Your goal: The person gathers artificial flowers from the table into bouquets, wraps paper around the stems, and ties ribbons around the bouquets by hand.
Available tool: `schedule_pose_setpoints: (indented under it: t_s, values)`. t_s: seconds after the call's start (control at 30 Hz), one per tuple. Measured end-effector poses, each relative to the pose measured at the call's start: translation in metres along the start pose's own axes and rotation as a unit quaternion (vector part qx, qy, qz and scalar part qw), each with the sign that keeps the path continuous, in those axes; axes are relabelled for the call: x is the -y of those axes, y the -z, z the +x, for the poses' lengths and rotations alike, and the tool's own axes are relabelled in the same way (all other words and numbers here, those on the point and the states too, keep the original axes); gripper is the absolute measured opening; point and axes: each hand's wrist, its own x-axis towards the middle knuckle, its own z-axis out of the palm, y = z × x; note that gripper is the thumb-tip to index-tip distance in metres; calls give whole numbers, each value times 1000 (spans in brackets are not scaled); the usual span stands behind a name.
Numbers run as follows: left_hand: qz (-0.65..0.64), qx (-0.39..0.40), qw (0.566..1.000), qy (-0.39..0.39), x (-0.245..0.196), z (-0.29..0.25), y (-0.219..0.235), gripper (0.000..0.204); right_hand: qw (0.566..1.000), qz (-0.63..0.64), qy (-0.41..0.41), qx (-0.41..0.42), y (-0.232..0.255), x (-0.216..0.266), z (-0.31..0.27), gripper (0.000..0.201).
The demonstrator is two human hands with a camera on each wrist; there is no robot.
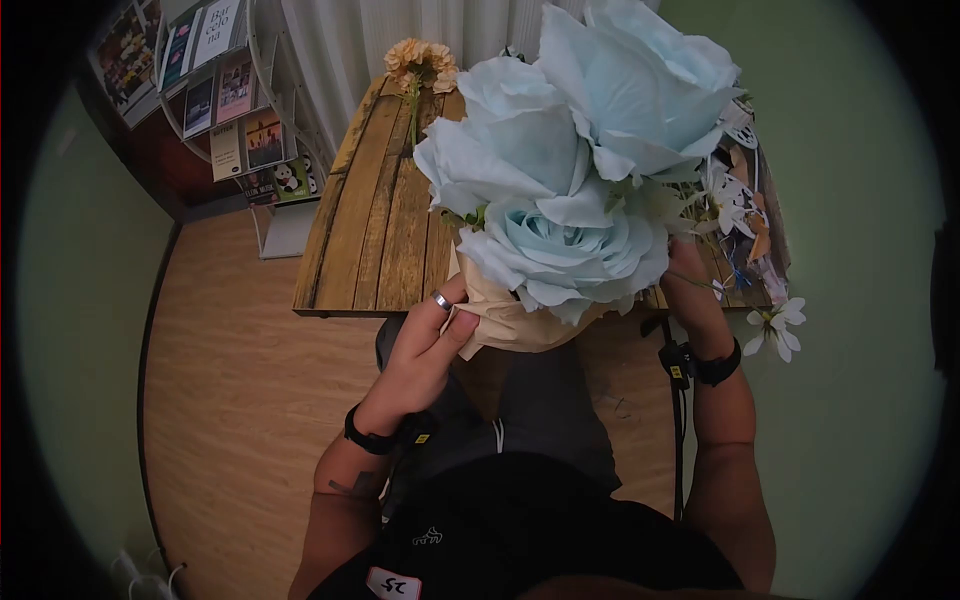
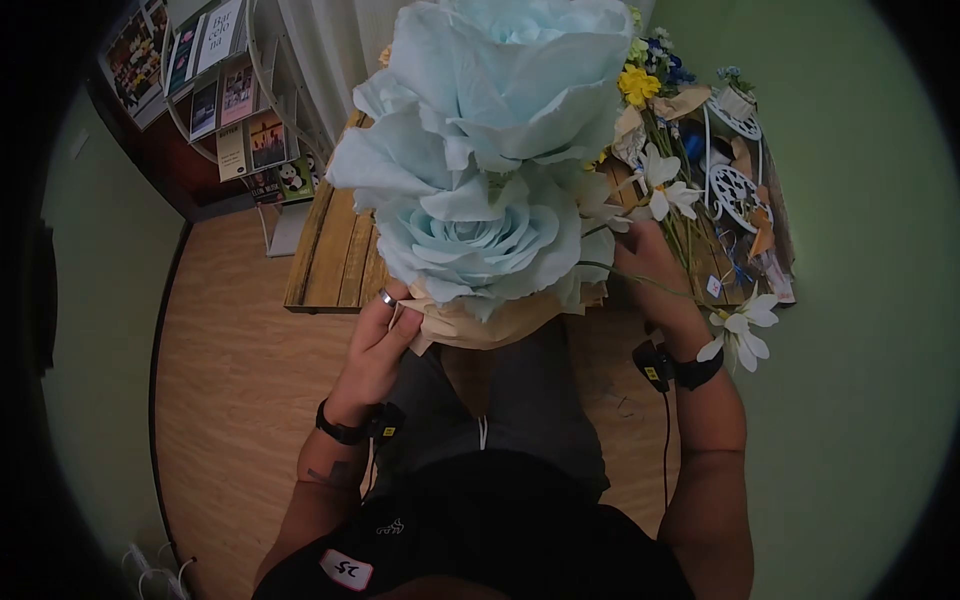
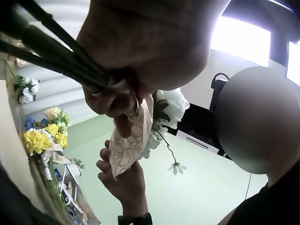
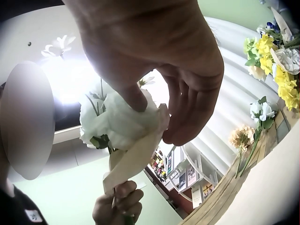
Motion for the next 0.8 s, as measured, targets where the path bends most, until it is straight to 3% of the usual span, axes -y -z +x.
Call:
schedule_pose_setpoints:
  t_s: [0.27, 0.33, 0.47, 0.5, 0.53, 0.57, 0.6, 0.67, 0.77, 0.8]
  values:
    - [8, -11, 1000, -4, 3, -1, -4, 44, 993, 50, 109, 14, -4, 13, 2, 34]
    - [5, -16, 1000, -7, 1, -3, -3, 44, 991, -88, 95, -37, 4, 15, 6, 24]
    - [36, -25, 999, -6, 7, -5, -1, 43, 981, -131, 99, -99, 8, 29, 2, 19]
    - [22, -44, 999, -8, 9, -5, -2, 43, 993, 41, 88, -65, 9, 33, 1, 18]
    - [22, -45, 999, -6, 10, -6, -3, 43, 974, 213, 74, -30, 9, 34, -1, 19]
    - [-14, -62, 998, -3, 10, -5, -4, 44, 974, 214, 73, -29, 7, 31, -2, 19]
    - [-50, -80, 996, 0, 8, -5, -5, 44, 948, 309, 65, -21, 4, 23, -3, 24]
    - [-65, -92, 994, -9, 3, -5, -9, 44, 872, 486, 52, 0, -8, 0, -7, 34]
    - [-89, -109, 990, -29, 6, -3, -15, 45, 862, 506, 11, 21, -70, -45, -35, 42]
    - [-96, -108, 989, -33, 9, -3, -17, 45, 905, 413, 27, 96, -79, -40, -45, 47]
